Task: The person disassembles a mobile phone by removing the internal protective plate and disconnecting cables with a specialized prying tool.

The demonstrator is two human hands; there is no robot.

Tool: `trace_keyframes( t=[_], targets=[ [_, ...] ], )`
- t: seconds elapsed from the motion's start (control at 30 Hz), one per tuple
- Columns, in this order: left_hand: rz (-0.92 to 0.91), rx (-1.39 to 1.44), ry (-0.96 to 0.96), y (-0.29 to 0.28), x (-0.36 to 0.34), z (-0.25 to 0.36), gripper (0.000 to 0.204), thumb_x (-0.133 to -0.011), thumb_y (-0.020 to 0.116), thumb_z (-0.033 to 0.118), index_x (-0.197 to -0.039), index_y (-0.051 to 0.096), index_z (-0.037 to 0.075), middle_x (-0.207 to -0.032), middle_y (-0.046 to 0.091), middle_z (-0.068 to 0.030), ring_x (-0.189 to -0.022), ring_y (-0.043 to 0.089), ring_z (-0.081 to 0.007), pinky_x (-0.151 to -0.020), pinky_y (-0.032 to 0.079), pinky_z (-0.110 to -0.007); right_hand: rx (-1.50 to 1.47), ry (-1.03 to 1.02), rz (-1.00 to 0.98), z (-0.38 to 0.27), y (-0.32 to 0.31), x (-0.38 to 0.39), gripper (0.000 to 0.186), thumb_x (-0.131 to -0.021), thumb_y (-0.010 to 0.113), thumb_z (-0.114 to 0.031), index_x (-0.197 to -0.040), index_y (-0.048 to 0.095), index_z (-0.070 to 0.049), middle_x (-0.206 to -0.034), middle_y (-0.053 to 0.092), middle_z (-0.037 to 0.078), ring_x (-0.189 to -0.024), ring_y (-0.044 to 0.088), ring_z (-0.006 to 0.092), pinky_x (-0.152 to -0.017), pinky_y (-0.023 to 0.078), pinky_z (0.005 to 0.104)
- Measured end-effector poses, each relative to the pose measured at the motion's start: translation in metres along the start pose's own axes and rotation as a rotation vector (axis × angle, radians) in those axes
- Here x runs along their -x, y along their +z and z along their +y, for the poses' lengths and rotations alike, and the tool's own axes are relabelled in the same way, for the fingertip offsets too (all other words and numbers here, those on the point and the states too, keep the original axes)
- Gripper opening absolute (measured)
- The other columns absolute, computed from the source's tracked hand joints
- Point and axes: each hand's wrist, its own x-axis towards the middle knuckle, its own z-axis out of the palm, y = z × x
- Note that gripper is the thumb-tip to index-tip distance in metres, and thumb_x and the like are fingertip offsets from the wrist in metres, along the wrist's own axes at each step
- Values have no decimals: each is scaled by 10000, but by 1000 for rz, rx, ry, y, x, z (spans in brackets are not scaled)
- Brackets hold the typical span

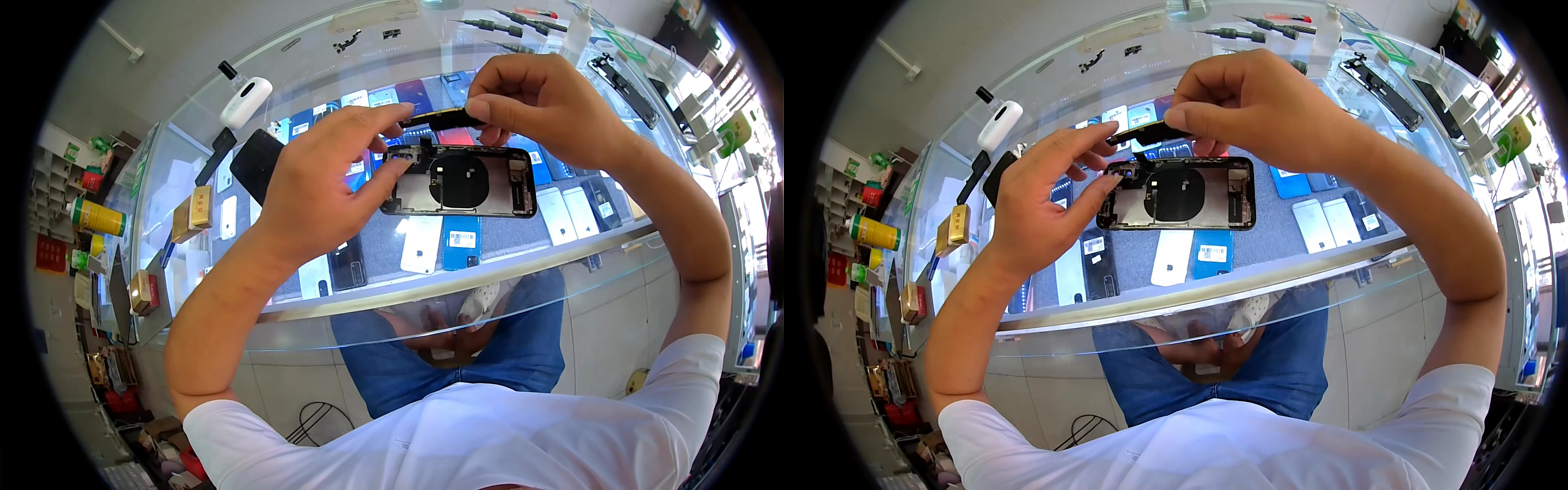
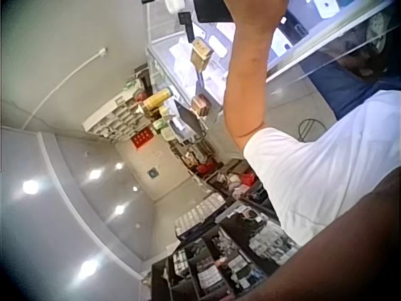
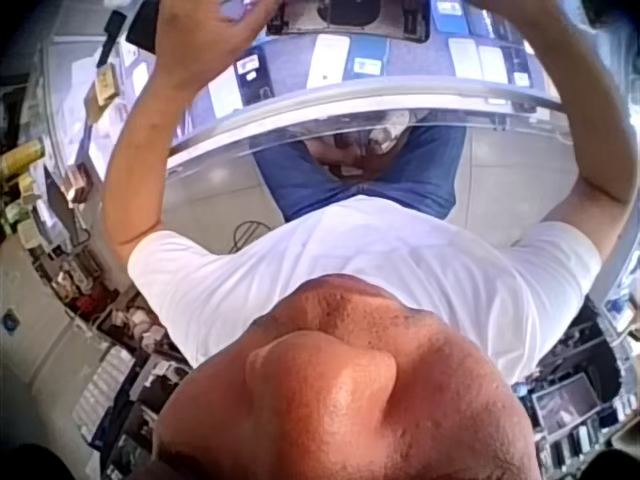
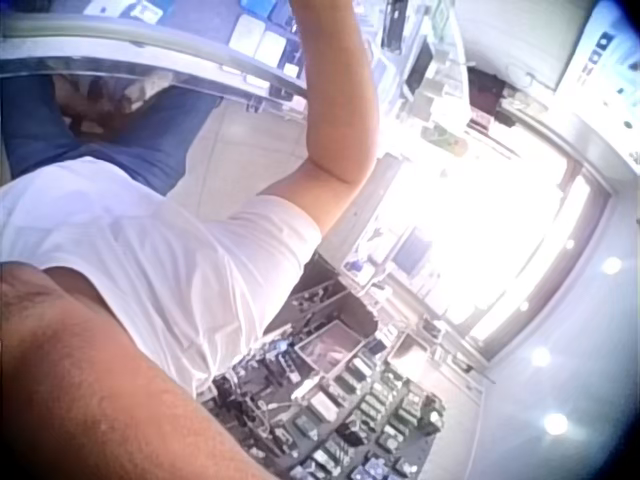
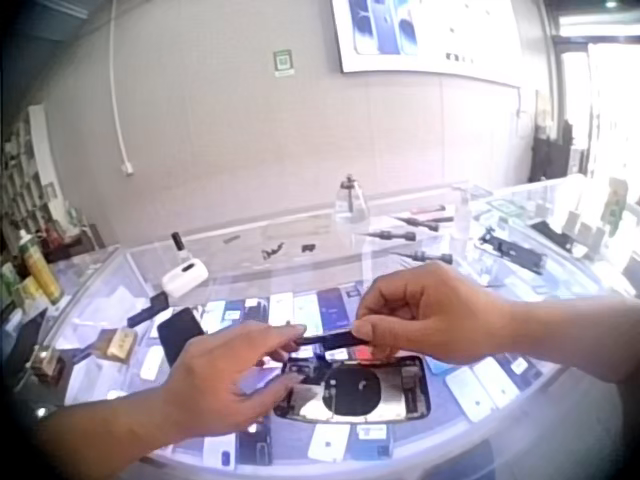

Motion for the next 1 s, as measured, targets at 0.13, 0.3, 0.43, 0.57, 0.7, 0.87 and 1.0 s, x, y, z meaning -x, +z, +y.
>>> trace_keyframes(
  t=[0.13,0.3,0.43,0.57,0.7,0.87,1.0],
  targets=[
    [103,-19,74,7,-5,-1,497,-867,801,-6,-1347,692,62,-1056,755,-92,-904,719,-176,-802,561,-287,-59,81,21,-12,-1,-4,314,-1035,723,-292,-1026,736,22,-809,722,52,-706,707,90,-649,589,221],
    [139,12,66,6,-7,1,365,-891,803,11,-1249,739,38,-1004,761,-101,-850,714,-174,-782,563,-283,-150,179,34,-15,1,-6,316,-1033,724,-292,-1007,734,23,-813,732,71,-683,731,109,-600,616,224],
    [167,8,28,5,-6,8,283,-896,806,12,-1173,754,18,-988,760,-106,-830,714,-176,-773,567,-285,-185,188,21,-18,4,-2,303,-1041,710,-279,-1020,723,23,-830,733,80,-686,742,115,-612,626,225],
    [189,-11,51,4,-6,8,267,-883,813,0,-1143,751,13,-977,757,-109,-820,714,-181,-763,566,-286,-232,206,0,-22,6,-1,276,-1054,688,-256,-1037,702,19,-840,730,75,-685,750,116,-629,635,229],
    [198,-54,105,4,-8,9,215,-890,790,-1,-1099,743,24,-940,739,-121,-816,742,-218,-744,612,-301,-257,250,-60,-20,1,1,344,-1038,714,-315,-1026,721,29,-883,744,105,-744,768,152,-631,637,253],
    [216,-98,191,-1,-5,14,218,-866,789,-21,-1067,743,51,-943,735,-116,-831,730,-266,-732,585,-346,-244,243,-150,-28,6,5,359,-1044,704,-332,-1048,719,26,-873,737,85,-786,770,150,-675,634,259],
    [211,-158,392,-4,-2,17,270,-816,801,-77,-1044,722,46,-948,742,-111,-822,717,-276,-713,557,-350,-161,168,-251,-38,5,14,275,-998,767,-242,-1073,707,17,-910,740,76,-785,746,138,-713,610,262]
  ],
)
